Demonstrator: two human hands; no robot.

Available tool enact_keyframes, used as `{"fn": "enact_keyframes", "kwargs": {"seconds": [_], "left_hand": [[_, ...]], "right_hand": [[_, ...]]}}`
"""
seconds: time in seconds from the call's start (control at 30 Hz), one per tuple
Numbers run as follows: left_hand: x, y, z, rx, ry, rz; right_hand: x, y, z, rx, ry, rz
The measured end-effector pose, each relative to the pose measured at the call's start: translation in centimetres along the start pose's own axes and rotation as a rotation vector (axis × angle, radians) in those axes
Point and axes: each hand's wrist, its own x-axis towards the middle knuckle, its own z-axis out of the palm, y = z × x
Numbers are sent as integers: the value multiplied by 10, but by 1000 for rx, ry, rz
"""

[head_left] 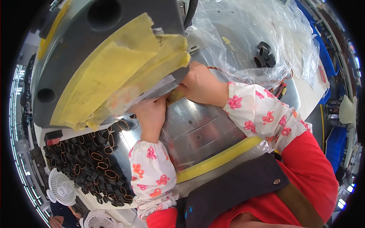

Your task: The person repeatedly picks up small straps and sews them using a sewing machine.

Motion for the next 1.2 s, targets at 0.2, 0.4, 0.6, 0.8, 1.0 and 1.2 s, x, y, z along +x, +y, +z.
{"fn": "enact_keyframes", "kwargs": {"seconds": [0.2,0.4,0.6,0.8,1.0,1.2], "left_hand": [[3,12,1,91,-101,-42],[0,-1,0,-5,-34,-57],[3,7,1,58,-11,30],[5,27,-5,140,-93,-88],[-10,28,-19,-100,-163,-142],[-31,25,-22,-69,-339,-68]], "right_hand": [[-2,2,-7,-49,-47,9],[-2,2,3,-9,-10,-13],[-3,3,1,-25,5,-8],[-4,9,-2,84,-20,-29],[-15,-3,-10,214,-104,-95],[-36,-28,-29,324,-264,-38]]}}
